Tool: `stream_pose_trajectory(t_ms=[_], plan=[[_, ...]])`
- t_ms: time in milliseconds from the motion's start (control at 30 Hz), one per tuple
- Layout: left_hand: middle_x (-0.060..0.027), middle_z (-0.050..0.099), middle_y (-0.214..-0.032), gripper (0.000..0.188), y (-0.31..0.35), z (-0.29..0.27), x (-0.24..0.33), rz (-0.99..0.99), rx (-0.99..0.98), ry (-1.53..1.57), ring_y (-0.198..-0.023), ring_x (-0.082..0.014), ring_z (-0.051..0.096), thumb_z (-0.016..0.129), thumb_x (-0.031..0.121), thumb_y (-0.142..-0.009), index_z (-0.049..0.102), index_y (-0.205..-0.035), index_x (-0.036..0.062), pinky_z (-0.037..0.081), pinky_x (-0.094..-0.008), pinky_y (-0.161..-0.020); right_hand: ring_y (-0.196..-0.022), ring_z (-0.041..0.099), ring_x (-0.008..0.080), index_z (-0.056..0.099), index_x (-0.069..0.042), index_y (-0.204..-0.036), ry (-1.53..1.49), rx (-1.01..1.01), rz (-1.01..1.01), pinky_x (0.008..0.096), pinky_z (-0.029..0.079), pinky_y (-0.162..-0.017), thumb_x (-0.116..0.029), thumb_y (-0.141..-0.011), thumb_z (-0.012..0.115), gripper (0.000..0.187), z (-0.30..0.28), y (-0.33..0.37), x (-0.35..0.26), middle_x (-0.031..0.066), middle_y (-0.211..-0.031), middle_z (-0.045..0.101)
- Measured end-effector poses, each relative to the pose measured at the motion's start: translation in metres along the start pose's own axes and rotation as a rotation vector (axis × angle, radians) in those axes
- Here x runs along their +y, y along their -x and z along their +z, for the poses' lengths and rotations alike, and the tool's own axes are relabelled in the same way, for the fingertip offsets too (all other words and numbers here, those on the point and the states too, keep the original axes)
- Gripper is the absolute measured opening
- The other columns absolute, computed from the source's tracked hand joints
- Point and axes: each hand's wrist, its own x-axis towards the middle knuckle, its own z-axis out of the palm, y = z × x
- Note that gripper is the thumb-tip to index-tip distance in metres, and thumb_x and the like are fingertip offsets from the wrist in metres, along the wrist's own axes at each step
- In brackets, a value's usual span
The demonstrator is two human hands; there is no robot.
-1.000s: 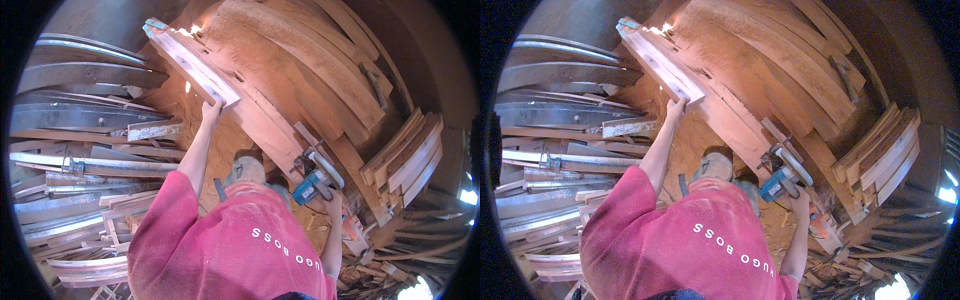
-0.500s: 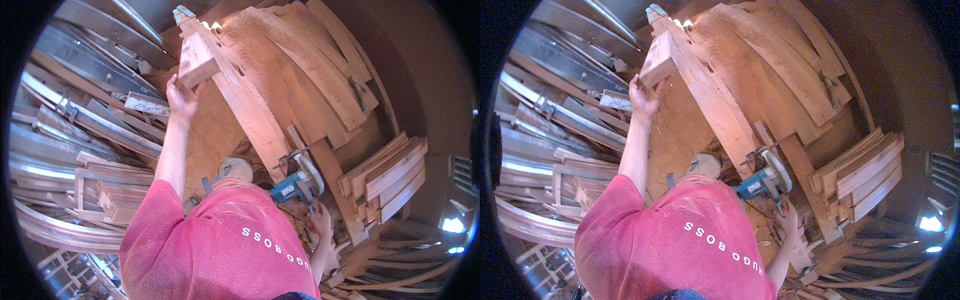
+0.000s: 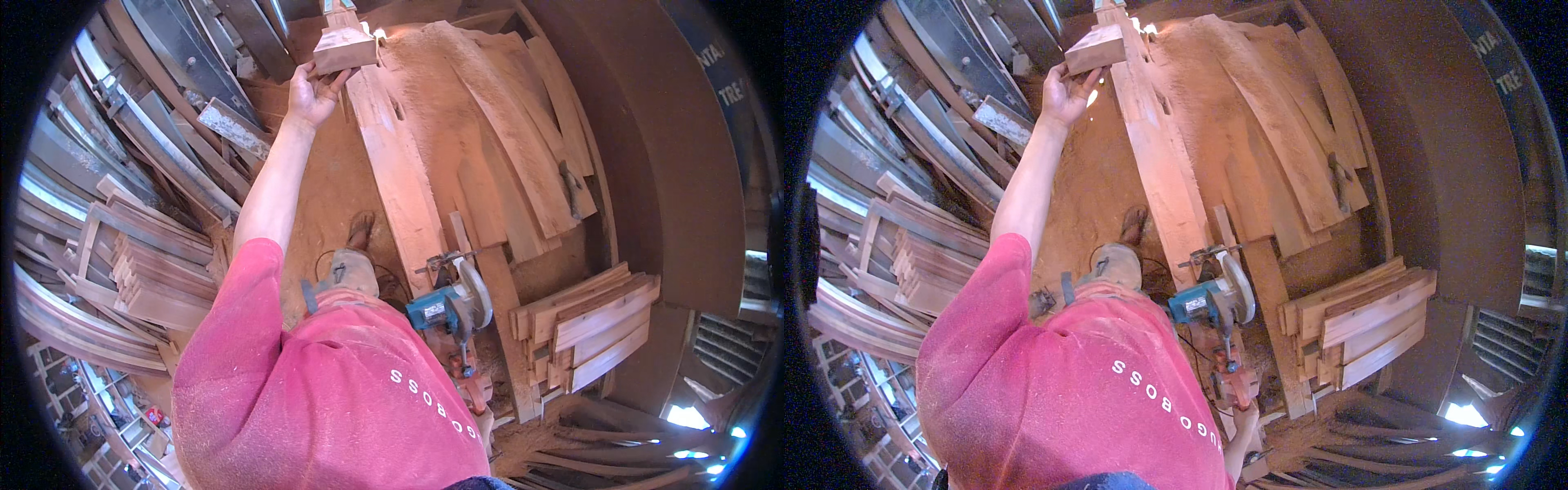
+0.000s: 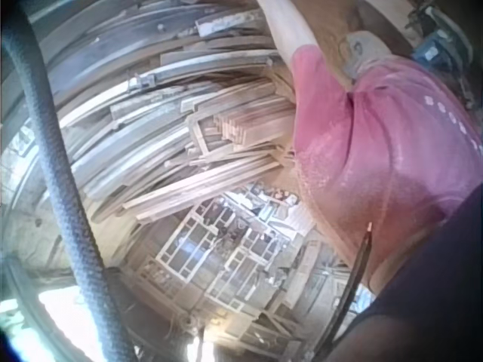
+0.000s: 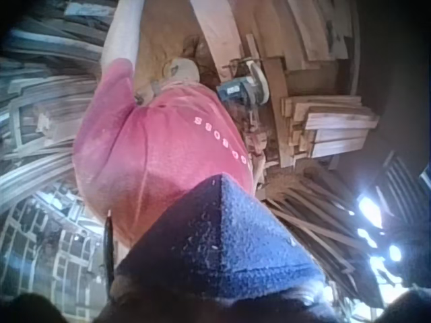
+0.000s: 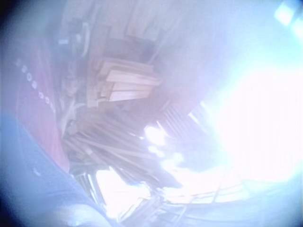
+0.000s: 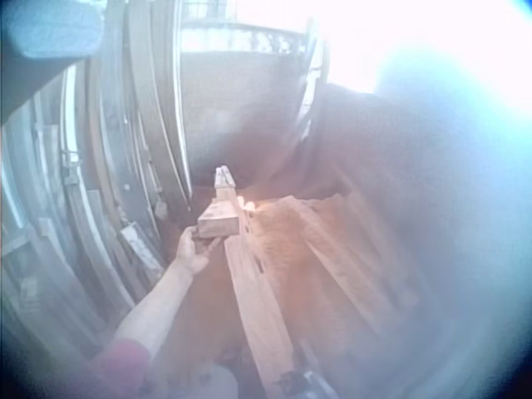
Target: The person cuts a wooden plank with a circular saw and then shapes the edge of the plank using a power planer.
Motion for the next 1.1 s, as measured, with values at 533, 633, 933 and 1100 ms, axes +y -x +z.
stream_pose_trajectory(t_ms=[533, 633, 933, 1100], plan=[[-0.0085, 0.062, -0.133, 0.055, -0.011, -0.045, 0.023, -0.395, 0.255, -0.442, -0.121, -0.0241, 0.061, 0.045, 0.047, -0.103, 0.051, -0.140, 0.0071, 0.053, -0.0464, -0.103, -0.098, 0.065, 0.0264, 0.063, -0.005, -0.115, -1.107, 0.825, 0.574, 0.0429, 0.054, -0.076, -0.023, -0.076, 0.073, 0.044, 0.064, 0.110, -0.213, 0.0123, -0.108, 0.067], [-0.0166, 0.063, -0.126, 0.072, -0.025, -0.124, -0.002, -0.495, 0.287, -0.523, -0.098, -0.0298, 0.071, 0.058, 0.062, -0.093, 0.049, -0.137, 0.0059, 0.064, -0.0423, -0.073, -0.100, 0.064, 0.0261, 0.063, -0.006, -0.117, -1.278, 0.965, 0.579, 0.0429, 0.054, -0.076, -0.024, -0.077, 0.072, 0.045, 0.084, 0.130, -0.279, 0.0118, -0.111, 0.067], [-0.0164, 0.065, -0.112, 0.054, -0.082, -0.175, -0.048, -0.482, 0.503, -0.638, -0.085, -0.0296, 0.071, 0.060, 0.049, -0.098, 0.048, -0.125, 0.0040, 0.064, -0.0449, -0.059, -0.107, 0.060, 0.0243, 0.057, -0.014, -0.128, -1.483, 0.982, 0.498, 0.0428, 0.054, -0.076, -0.035, -0.087, 0.063, 0.047, 0.078, 0.161, -0.390, 0.0064, -0.123, 0.061], [-0.0145, 0.064, -0.107, 0.054, -0.114, -0.174, -0.060, -0.465, 0.495, -0.644, -0.081, -0.0286, 0.070, 0.059, 0.048, -0.098, 0.048, -0.126, 0.0032, 0.064, -0.0442, -0.057, -0.071, 0.058, 0.0202, 0.058, -0.012, -0.098, -1.637, 0.682, 0.324, 0.0403, 0.047, -0.057, -0.031, -0.088, 0.061, 0.021, 0.050, 0.137, -0.514, 0.0053, -0.078, 0.057]])
